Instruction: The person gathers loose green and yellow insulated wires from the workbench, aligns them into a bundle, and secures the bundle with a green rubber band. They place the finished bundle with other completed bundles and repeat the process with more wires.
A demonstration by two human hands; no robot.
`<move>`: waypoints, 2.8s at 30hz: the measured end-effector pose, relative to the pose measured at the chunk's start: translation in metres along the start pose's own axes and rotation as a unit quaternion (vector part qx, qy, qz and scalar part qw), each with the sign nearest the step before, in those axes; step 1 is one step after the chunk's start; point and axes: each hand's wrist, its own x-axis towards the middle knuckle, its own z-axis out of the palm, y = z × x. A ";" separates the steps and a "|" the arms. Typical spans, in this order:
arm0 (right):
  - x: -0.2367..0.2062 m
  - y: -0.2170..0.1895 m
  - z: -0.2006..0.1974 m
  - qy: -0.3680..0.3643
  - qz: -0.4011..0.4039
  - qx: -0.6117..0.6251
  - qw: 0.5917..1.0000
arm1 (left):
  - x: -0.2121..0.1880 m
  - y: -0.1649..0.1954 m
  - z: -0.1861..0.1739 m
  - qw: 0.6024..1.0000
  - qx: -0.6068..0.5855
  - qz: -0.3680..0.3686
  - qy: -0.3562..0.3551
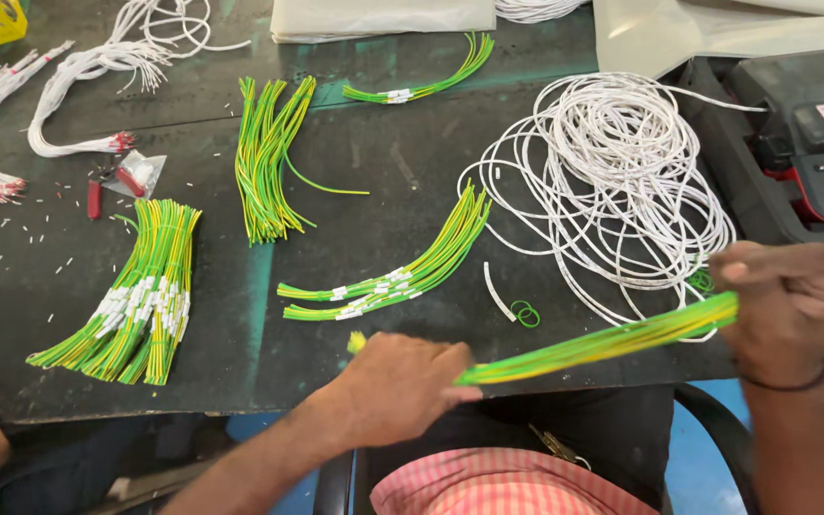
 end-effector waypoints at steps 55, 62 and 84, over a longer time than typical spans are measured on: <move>0.001 0.102 0.255 -0.103 0.519 0.545 0.650 | -0.023 -0.162 0.068 0.937 -0.171 -0.081 0.295; 0.045 0.039 0.261 -0.248 0.278 0.519 0.770 | 0.000 -0.144 0.083 0.857 -0.350 -0.106 0.364; 0.047 -0.022 0.205 -0.470 0.181 0.209 0.838 | 0.047 -0.059 -0.028 0.768 -0.543 -0.068 0.332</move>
